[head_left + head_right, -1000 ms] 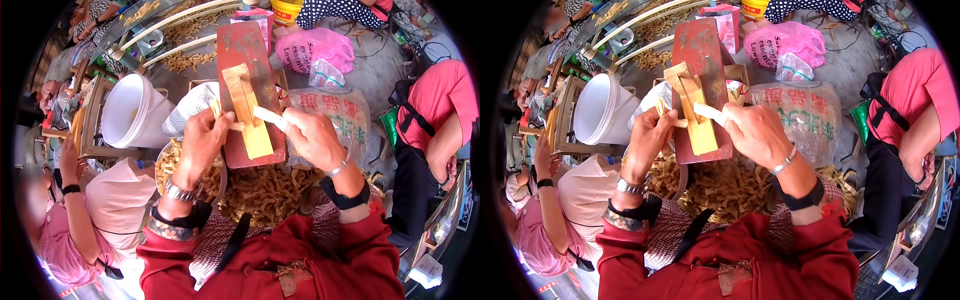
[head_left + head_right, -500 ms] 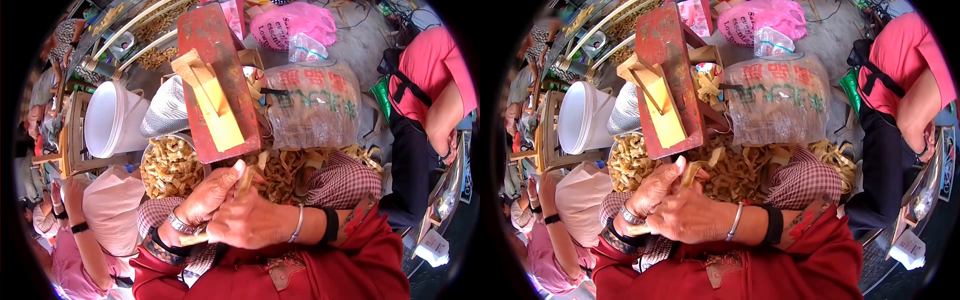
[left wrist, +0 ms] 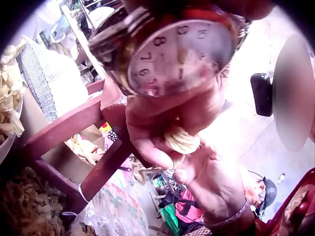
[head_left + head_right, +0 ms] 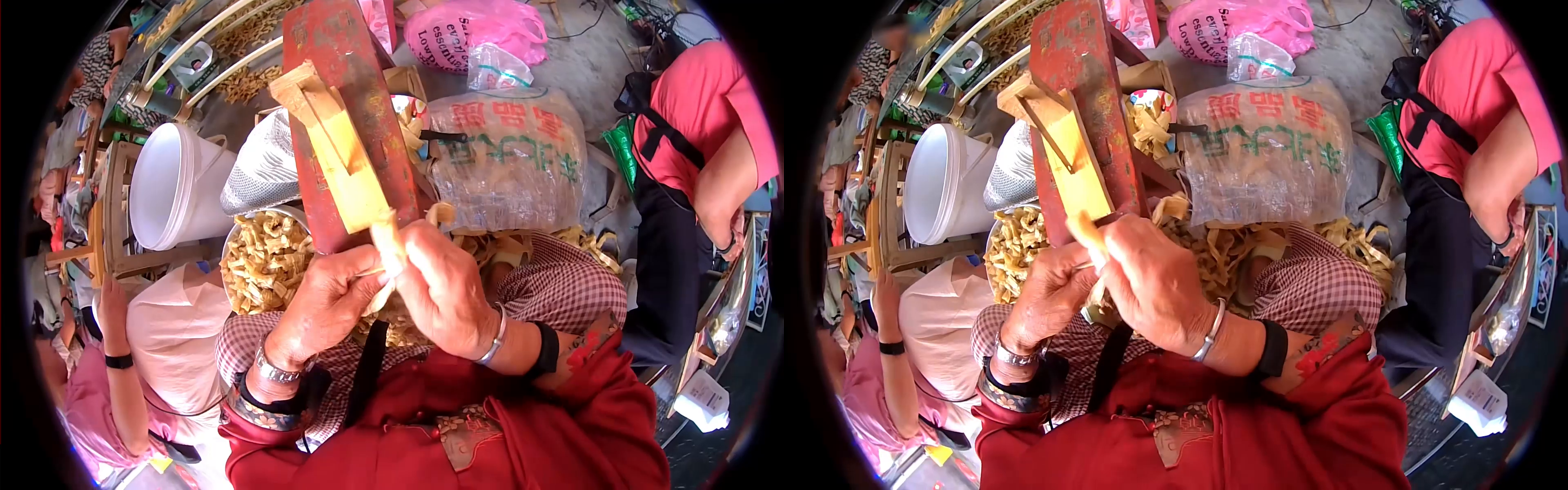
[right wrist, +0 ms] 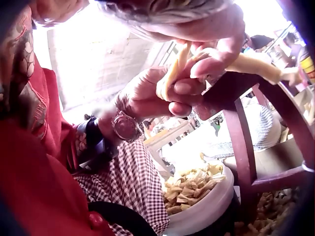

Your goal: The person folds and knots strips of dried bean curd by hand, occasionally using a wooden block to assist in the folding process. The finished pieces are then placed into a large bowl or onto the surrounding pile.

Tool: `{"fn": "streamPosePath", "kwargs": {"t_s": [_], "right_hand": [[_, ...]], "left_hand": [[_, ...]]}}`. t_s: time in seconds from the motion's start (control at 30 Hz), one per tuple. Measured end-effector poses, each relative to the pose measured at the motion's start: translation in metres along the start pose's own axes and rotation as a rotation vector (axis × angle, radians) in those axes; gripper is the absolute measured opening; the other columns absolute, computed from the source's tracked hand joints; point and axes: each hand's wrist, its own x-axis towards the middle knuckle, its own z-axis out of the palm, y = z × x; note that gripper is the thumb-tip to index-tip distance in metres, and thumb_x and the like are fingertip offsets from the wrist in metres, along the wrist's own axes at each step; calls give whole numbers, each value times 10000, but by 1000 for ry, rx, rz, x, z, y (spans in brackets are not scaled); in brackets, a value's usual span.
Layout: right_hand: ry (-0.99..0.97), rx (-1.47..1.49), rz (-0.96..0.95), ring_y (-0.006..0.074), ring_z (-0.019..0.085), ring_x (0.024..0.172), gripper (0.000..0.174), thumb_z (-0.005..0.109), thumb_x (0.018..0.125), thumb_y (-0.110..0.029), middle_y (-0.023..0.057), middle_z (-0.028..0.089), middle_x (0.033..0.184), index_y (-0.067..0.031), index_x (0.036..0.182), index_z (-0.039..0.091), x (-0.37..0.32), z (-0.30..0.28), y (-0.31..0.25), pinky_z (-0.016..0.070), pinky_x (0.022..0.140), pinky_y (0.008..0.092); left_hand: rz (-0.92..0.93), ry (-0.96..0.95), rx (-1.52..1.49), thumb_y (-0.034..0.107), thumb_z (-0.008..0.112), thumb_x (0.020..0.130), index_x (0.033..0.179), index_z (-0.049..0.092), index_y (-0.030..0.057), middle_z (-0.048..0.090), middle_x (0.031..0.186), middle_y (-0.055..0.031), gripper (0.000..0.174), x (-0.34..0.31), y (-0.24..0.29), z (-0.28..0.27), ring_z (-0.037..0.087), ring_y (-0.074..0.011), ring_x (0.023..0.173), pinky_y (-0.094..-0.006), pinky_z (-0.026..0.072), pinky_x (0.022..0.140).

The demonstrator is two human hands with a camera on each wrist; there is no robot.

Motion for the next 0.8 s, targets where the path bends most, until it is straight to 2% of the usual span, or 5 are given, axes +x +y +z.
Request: {"fn": "streamPosePath", "kwargs": {"t_s": [0.33,0.47,0.53,0.7,0.8], "right_hand": [[-481,693,538,55,457,638,274,455,933,-215,15,486,633,21,882,584,14,-17,0,385,552,272],[-617,535,389,65,506,710,304,450,956,-257,55,555,738,10,918,590,21,-27,0,418,619,244],[-475,330,234,343,598,652,302,542,929,-346,138,579,683,-47,963,513,15,-23,-5,430,532,385],[-283,265,-143,342,604,622,216,512,954,-256,157,573,672,-42,981,512,16,-16,0,441,533,380],[-372,433,65,316,617,659,234,496,964,-254,152,582,715,-22,949,520,17,-24,-1,450,561,350]], "left_hand": [[632,399,563,-6,676,745,894,599,-1,574,1064,-149,167,-7,6,-5,623,-272,750,-347,511,654],[576,269,284,-1,665,780,922,572,27,620,870,-113,172,-9,-8,-9,623,-226,711,-301,504,639],[308,255,-63,34,659,839,965,560,21,633,844,-36,160,-15,-10,-6,596,-88,741,-229,478,632],[247,73,-815,117,654,866,1142,534,-11,638,891,-56,327,-13,3,-4,583,-63,724,-186,460,626],[221,62,-766,107,708,818,1210,538,-19,619,991,-61,446,-14,1,-3,586,-85,789,-202,465,658]]}}
